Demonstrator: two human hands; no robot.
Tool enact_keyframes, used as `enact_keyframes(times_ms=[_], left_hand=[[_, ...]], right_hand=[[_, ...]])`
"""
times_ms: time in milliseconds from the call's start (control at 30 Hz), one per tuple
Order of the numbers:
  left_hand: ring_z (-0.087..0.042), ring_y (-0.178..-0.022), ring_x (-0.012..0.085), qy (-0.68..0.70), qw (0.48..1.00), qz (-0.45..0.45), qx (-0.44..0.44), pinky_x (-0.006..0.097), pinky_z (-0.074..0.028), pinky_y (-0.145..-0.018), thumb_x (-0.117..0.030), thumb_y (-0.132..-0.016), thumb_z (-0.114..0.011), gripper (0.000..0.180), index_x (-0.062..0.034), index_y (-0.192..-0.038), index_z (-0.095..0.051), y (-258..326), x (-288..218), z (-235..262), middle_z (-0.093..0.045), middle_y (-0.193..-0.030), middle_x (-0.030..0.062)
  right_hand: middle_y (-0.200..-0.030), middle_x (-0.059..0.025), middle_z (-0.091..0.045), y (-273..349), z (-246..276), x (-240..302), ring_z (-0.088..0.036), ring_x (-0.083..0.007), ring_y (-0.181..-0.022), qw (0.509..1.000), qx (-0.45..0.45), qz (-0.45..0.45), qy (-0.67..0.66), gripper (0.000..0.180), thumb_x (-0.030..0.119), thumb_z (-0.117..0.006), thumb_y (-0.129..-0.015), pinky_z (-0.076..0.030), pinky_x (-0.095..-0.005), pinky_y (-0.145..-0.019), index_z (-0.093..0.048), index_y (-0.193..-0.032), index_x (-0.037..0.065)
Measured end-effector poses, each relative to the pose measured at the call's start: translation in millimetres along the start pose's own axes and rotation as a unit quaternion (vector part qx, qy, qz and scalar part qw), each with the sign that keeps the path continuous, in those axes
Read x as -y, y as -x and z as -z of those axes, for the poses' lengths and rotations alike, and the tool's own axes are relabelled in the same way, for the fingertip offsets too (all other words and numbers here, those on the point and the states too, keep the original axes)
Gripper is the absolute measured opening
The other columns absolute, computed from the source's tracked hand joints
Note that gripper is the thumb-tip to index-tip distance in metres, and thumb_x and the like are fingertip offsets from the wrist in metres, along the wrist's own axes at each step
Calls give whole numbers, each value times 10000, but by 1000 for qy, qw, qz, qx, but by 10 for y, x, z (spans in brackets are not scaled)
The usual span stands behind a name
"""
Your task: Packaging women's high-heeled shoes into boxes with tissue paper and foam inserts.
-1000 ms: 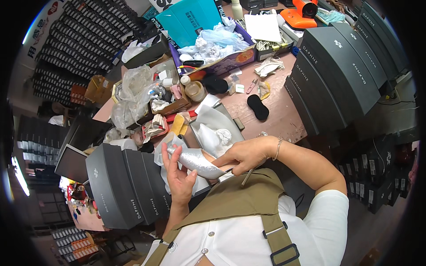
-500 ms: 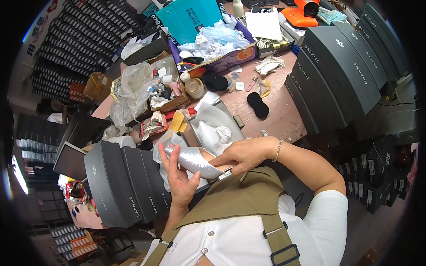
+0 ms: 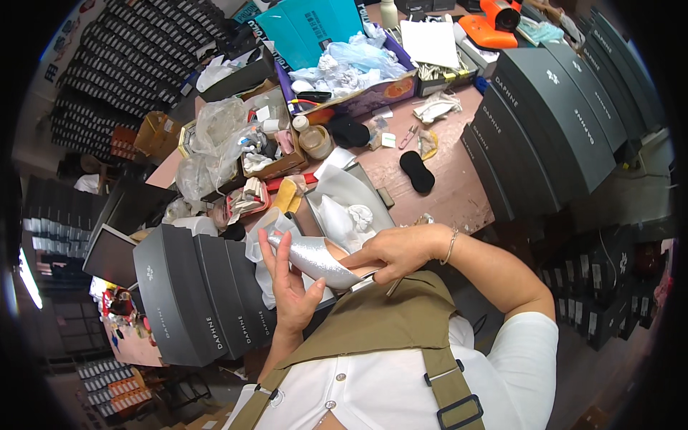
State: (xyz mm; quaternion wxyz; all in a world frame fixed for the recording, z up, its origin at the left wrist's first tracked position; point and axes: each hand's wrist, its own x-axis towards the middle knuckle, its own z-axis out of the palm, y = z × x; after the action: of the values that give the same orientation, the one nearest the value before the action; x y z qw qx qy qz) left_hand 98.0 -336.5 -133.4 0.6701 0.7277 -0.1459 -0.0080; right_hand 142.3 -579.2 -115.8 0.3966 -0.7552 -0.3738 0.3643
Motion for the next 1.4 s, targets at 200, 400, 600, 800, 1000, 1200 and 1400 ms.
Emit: enact_keyframes(times_ms=[200, 400, 600, 800, 1000, 1200, 1400], left_hand=[[-200, -1396, 301, 92, 987, 72, -110, 463, -307, -1073, -30, -792, -668, 861, -71, -1476, -146, 57, 508, 57, -62, -1536, 120], [-269, -1365, 285, 4, 987, 132, -87, 442, -381, -1027, -83, -827, -666, 697, -68, -1426, -310, 276, 721, 108, -102, -1520, 146], [-338, -1333, 315, -16, 990, 127, -51, 426, -437, -977, -149, -836, -684, 653, -49, -1395, -363, 332, 775, -54, -170, -1505, 186], [-435, -1269, 299, -35, 991, 125, 29, 378, -366, -1036, -296, -907, -610, 610, 34, -1361, -371, 417, 965, -174, -442, -1353, 222], [-564, -1081, 367, -18, 987, 162, -19, 408, -430, -899, -447, -963, -449, 593, 35, -1305, -393, 481, 1018, -183, -558, -1188, 241], [-622, -940, 197, 469, 789, 337, -208, 331, -521, -780, -246, -949, -525, 347, -44, -1225, -467, 645, 1431, -6, -606, -1036, 86], [-657, -814, 264, 498, 762, 368, -192, 393, -565, -696, -119, -889, -474, 318, 24, -1172, -457, 752, 1443, 75, -616, -944, 167]], right_hand=[[-904, -217, -572, -160, -230, -366, -571, -362, -819, 983, -177, -52, 26, 577, 204, -579, -837, -449, -418, -769, -413, -1378, 94], [-917, -229, -560, -200, -370, -678, -554, -392, -870, 959, -258, -115, 35, 541, 198, -546, -856, -439, -432, -808, -405, -1370, 105], [-824, -176, -487, -245, -414, -658, -482, -312, -772, 959, -244, -122, -75, 256, 210, -539, -875, -409, -399, -720, -466, -1028, 19], [-957, -240, -528, -526, -579, -471, -517, -405, -908, 956, -266, -120, -18, 392, 231, -553, -888, -421, -431, -806, -438, -1204, 31], [-1097, -297, -519, -915, -942, -493, -521, -430, -1009, 965, -253, -68, 1, 628, 222, -577, -886, -420, -452, -885, -299, -1406, 7], [-1092, -193, -590, -1075, -741, -357, -606, -226, -998, 984, 5, -88, -155, 435, 320, -517, -944, -477, -333, -831, -525, -1233, -5], [-1065, -206, -597, -1238, -437, -1651, -623, -350, -897, 902, -287, -192, 260, 538, 213, -708, -751, -505, -416, -778, -522, -1222, 30]])
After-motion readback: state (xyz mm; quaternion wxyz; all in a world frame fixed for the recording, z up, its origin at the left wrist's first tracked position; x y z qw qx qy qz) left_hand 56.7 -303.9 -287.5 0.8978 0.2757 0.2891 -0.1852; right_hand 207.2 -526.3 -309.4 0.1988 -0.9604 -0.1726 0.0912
